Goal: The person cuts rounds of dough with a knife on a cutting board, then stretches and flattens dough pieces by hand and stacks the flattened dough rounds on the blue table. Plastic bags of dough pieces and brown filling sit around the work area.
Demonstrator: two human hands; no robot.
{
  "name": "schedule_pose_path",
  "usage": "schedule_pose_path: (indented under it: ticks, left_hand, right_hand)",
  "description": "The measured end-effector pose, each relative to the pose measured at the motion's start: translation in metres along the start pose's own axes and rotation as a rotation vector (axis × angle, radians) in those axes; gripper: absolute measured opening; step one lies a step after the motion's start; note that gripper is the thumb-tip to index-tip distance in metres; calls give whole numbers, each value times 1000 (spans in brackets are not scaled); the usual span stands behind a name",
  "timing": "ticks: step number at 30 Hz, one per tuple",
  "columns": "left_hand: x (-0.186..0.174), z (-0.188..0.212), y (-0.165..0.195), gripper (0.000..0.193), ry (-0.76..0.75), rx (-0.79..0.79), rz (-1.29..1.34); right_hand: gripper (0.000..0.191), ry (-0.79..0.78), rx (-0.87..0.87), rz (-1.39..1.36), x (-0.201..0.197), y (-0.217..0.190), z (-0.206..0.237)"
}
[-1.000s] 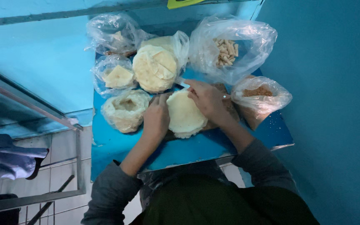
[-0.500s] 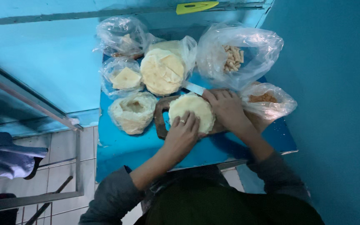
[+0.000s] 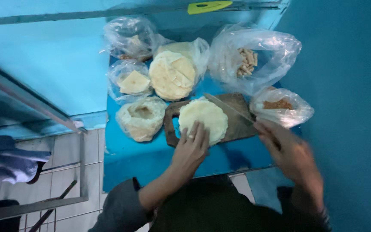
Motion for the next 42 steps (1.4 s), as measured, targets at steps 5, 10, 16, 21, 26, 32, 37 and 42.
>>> schedule_pose_path:
  ticks: [5, 10, 16, 21, 26, 32, 37, 42]
  left_hand:
    - [-4, 1, -10, 40, 41, 90, 11]
    - [-12, -10, -6, 47, 66, 165, -47]
    - [-16, -22, -2, 45, 40, 193, -72]
    - [-15, -23, 10, 39, 36, 181, -66]
    - [-18, -18, 24, 42, 18, 238, -136]
    - [-18, -21, 2, 47, -80, 186, 50]
    - [-4, -36, -48, 27, -181, -138, 547]
    - [3, -79, -116, 20, -258, -317, 904]
  right_hand:
    - [47, 200, -127, -465, 44, 41, 12]
    - [48, 295, -56, -638, 61, 82, 13]
    - [49, 170, -103, -672, 60, 76, 4]
    - [50, 213, -172, -433, 59, 46, 7]
    - [53, 195, -273, -234, 65, 20, 9]
    - [54, 226, -179, -243, 70, 27, 17]
    - [52, 240, 11, -408, 64, 61, 22]
    - [51, 387, -74, -464, 53, 72, 30]
Point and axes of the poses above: each hand's wrist, its own z-axis away from the middle knuckle, its own x-axis out of the palm, y = z × x, the point moved 6 cm from there along -z, towards the middle knuckle, and after that the axes turned 2 degrees about -z, right-handed, at the moved point
